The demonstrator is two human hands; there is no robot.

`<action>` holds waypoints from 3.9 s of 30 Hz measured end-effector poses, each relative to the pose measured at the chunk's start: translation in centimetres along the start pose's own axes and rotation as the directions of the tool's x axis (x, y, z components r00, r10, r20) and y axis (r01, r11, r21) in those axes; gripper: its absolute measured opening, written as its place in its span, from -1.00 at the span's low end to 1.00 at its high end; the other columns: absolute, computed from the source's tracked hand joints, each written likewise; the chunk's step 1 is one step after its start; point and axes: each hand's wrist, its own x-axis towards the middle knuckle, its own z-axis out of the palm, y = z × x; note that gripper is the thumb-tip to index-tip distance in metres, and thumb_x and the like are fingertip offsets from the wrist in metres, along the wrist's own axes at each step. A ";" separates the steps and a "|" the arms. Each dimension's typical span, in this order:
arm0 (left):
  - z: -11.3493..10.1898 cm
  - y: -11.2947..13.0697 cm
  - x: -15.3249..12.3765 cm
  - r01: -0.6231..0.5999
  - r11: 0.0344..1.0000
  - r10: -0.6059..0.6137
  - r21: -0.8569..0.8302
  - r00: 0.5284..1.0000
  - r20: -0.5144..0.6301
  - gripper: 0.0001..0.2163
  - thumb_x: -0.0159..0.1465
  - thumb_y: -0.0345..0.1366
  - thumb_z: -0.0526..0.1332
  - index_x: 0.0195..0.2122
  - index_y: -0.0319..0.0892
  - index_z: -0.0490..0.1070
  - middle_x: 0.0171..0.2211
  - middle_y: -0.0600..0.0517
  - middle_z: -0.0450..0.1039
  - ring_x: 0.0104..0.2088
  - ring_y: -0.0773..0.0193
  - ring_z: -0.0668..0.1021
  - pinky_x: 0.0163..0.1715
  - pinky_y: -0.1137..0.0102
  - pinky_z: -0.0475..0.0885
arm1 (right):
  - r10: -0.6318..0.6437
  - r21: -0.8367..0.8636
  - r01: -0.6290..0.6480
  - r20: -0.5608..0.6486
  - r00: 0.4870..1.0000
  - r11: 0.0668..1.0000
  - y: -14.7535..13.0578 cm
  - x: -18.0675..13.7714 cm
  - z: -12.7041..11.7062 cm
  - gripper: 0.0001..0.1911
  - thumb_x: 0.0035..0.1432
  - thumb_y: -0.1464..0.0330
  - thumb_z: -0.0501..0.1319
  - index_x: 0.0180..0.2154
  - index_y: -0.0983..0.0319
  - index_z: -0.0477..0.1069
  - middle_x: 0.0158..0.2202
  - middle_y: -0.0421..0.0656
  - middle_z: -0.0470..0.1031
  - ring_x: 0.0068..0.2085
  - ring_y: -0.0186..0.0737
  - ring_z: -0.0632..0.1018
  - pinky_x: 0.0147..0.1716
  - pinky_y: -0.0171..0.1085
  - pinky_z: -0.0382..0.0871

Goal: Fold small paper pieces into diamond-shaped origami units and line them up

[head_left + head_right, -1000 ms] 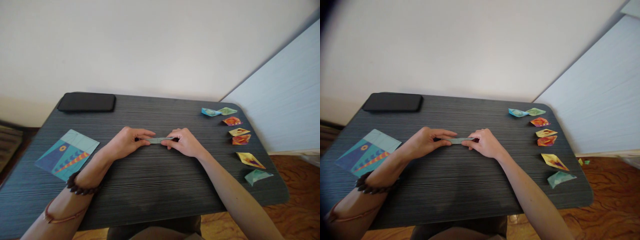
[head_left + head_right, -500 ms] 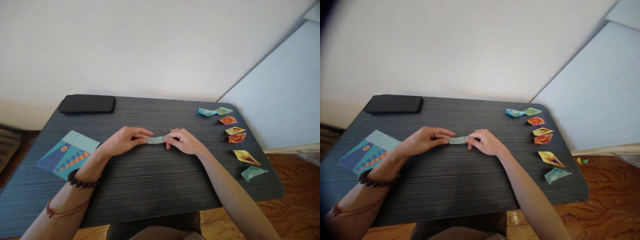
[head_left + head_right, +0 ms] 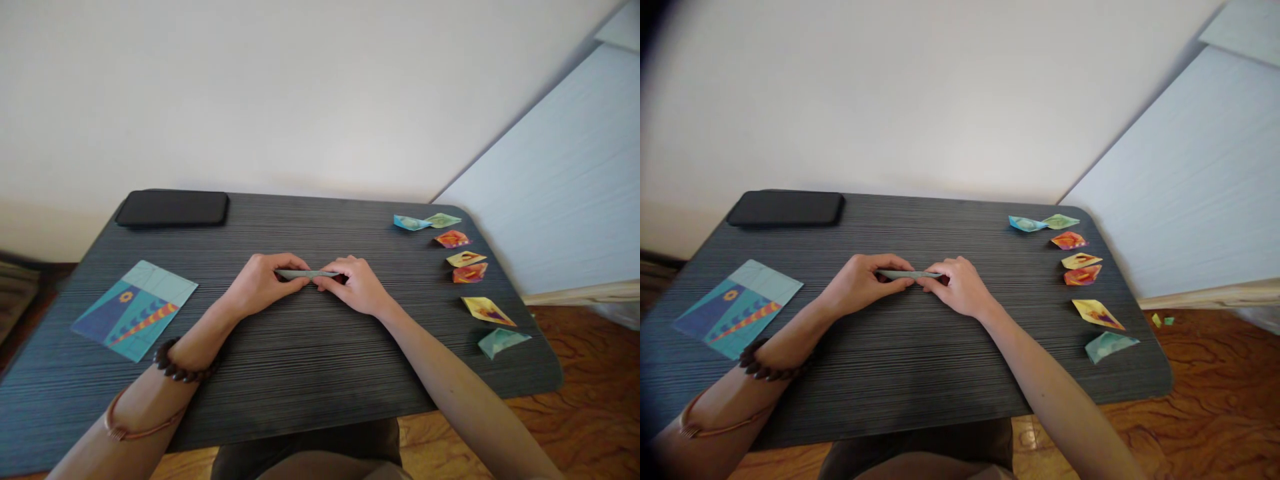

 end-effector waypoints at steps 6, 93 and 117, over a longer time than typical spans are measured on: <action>-1.3 -0.2 0.1 0.061 0.996 -0.056 -0.068 0.996 0.070 -0.69 0.14 -0.07 0.24 -0.17 -0.11 0.54 -0.29 0.07 0.60 -0.28 0.21 0.58 -0.27 0.41 0.44 | -0.002 0.042 -0.001 0.065 0.998 0.999 0.3 -0.1 -1.1 -0.72 0.23 0.23 0.14 -0.42 0.19 0.55 -0.46 -0.24 0.56 -0.47 -0.38 0.48 -0.32 -0.35 0.23; 0.9 2.0 -0.5 -0.025 0.899 0.085 0.437 0.989 -0.119 -0.82 0.20 -0.31 0.09 -0.25 -0.15 0.46 -0.24 0.01 0.49 -0.34 0.25 0.52 -0.25 0.36 0.42 | -0.064 -0.576 0.014 -0.066 0.996 0.817 -2.1 -0.3 0.5 -0.72 0.32 0.32 0.02 -0.25 0.25 0.48 -0.20 -0.15 0.55 -0.18 -0.24 0.47 -0.19 -0.21 0.11; 2.1 2.4 -1.0 -0.067 0.800 0.150 0.596 0.984 -0.092 -0.84 0.26 -0.28 0.09 -0.29 -0.13 0.45 -0.25 0.01 0.45 -0.21 0.19 0.48 -0.29 0.36 0.40 | 0.064 -0.450 -0.095 -0.083 0.994 0.888 -2.5 -0.4 1.1 -0.84 0.14 0.42 0.15 -0.26 0.17 0.49 -0.26 -0.18 0.47 -0.20 -0.22 0.45 -0.17 -0.22 0.16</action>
